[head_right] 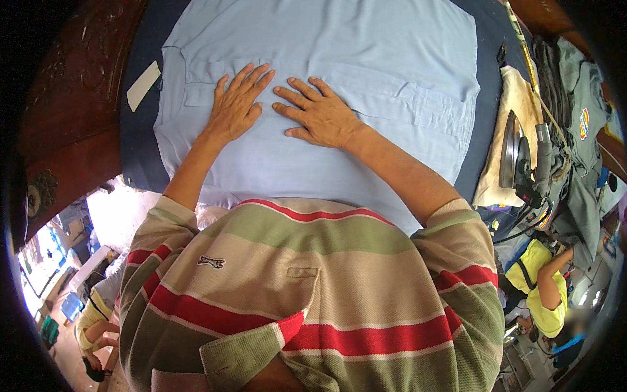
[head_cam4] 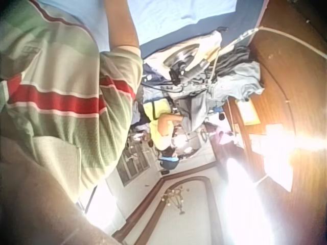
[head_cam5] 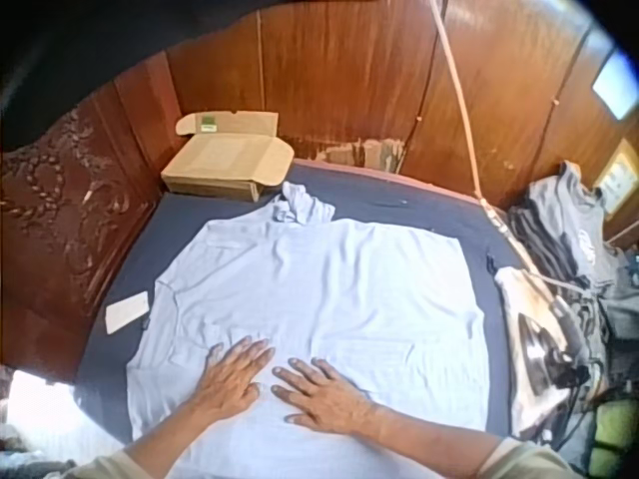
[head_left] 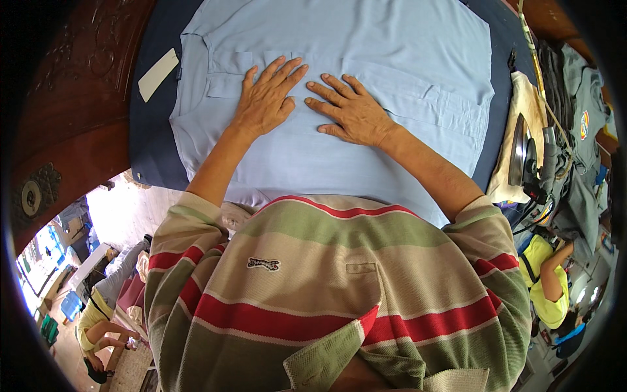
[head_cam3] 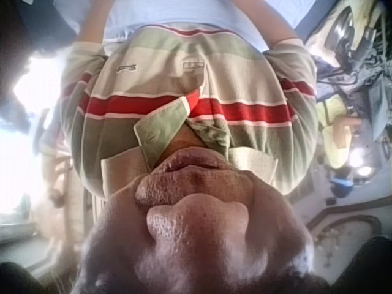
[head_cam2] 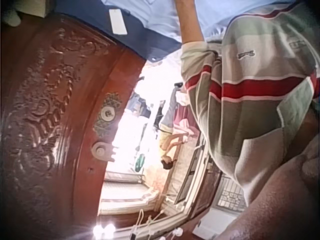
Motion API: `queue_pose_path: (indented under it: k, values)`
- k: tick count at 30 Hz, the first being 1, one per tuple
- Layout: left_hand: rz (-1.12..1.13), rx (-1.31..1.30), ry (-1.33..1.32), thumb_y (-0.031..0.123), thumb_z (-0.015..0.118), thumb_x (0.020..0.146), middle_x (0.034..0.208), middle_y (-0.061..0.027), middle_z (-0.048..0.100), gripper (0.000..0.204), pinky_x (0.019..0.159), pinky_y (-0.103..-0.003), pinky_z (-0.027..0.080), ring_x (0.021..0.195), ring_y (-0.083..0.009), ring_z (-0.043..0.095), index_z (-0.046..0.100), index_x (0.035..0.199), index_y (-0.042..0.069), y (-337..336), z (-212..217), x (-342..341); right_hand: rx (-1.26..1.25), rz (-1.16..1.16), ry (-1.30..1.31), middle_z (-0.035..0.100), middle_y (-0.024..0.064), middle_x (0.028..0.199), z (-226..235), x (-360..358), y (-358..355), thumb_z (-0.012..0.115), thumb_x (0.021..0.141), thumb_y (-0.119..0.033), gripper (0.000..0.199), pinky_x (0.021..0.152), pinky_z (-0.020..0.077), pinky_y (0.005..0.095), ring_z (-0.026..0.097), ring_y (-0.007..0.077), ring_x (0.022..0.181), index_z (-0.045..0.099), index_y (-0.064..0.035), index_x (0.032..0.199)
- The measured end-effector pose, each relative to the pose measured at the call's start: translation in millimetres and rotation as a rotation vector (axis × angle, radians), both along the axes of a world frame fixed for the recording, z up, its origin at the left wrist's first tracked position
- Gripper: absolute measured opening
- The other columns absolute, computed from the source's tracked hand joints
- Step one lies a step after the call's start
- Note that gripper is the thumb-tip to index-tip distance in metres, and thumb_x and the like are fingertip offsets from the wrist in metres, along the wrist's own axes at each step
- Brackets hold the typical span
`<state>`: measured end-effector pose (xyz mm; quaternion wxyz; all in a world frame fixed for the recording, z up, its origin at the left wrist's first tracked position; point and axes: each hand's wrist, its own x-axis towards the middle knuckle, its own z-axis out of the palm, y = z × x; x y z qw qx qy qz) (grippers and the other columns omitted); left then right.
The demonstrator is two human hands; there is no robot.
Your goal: The person irons a blue shirt on a padded surface using a steam iron, smoothing the fabric with their hands and pressing various sections of the garment.
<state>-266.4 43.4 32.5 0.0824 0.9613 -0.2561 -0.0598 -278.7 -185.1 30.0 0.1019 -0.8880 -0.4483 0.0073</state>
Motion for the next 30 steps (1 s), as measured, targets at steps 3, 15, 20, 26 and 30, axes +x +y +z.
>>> queue_pose_path:
  k: [3,15,20,26,30]
  values:
    - [0.003,-0.042,-0.009,0.030,0.052,0.086,0.149,0.0039,0.027,0.062,0.109,-0.050,0.011,0.137,-0.0168,0.021,0.030,0.143,0.025,-1,-3,-1,0.000,0.001,0.003,0.030,0.0014,0.146,-1,0,0,0.039,0.091,-0.053,0.054,0.109,0.0240,0.0469,0.026,0.0246,0.135,0.044,-0.0203,0.133]
    - [0.005,-0.067,0.013,0.026,0.053,0.084,0.148,0.0039,0.027,0.063,0.108,-0.051,0.011,0.138,-0.0170,0.020,0.030,0.143,0.025,0,-3,-1,0.063,-0.076,0.004,0.035,0.0026,0.143,-3,-4,9,0.045,0.090,-0.049,0.050,0.107,0.0242,0.0488,0.030,0.0261,0.133,0.045,-0.0241,0.133]
    - [0.003,-0.084,0.012,0.023,0.051,0.082,0.149,0.0033,0.027,0.065,0.109,-0.051,0.011,0.138,-0.0173,0.020,0.030,0.143,0.024,2,-1,-1,0.028,-0.050,-0.001,0.035,0.0035,0.143,1,-3,9,0.045,0.089,-0.051,0.050,0.107,0.0239,0.0494,0.030,0.0272,0.133,0.046,-0.0250,0.132]
    - [0.024,-0.065,0.000,0.019,0.048,0.081,0.149,0.0016,0.027,0.065,0.108,-0.051,0.011,0.138,-0.0182,0.020,0.029,0.143,0.023,2,-1,-1,0.046,-0.022,0.009,0.034,0.0033,0.144,-1,-3,6,0.043,0.088,-0.055,0.053,0.107,0.0238,0.0501,0.027,0.0275,0.134,0.047,-0.0252,0.131]
    - [0.074,-0.260,-0.028,0.019,0.042,0.088,0.148,0.0001,0.029,0.056,0.108,-0.048,0.013,0.138,-0.0195,0.022,0.030,0.143,0.019,-30,18,-4,0.047,-0.031,0.032,0.038,0.0061,0.141,3,-3,5,0.043,0.089,-0.055,0.053,0.107,0.0240,0.0504,0.027,0.0276,0.134,0.049,-0.0217,0.129]
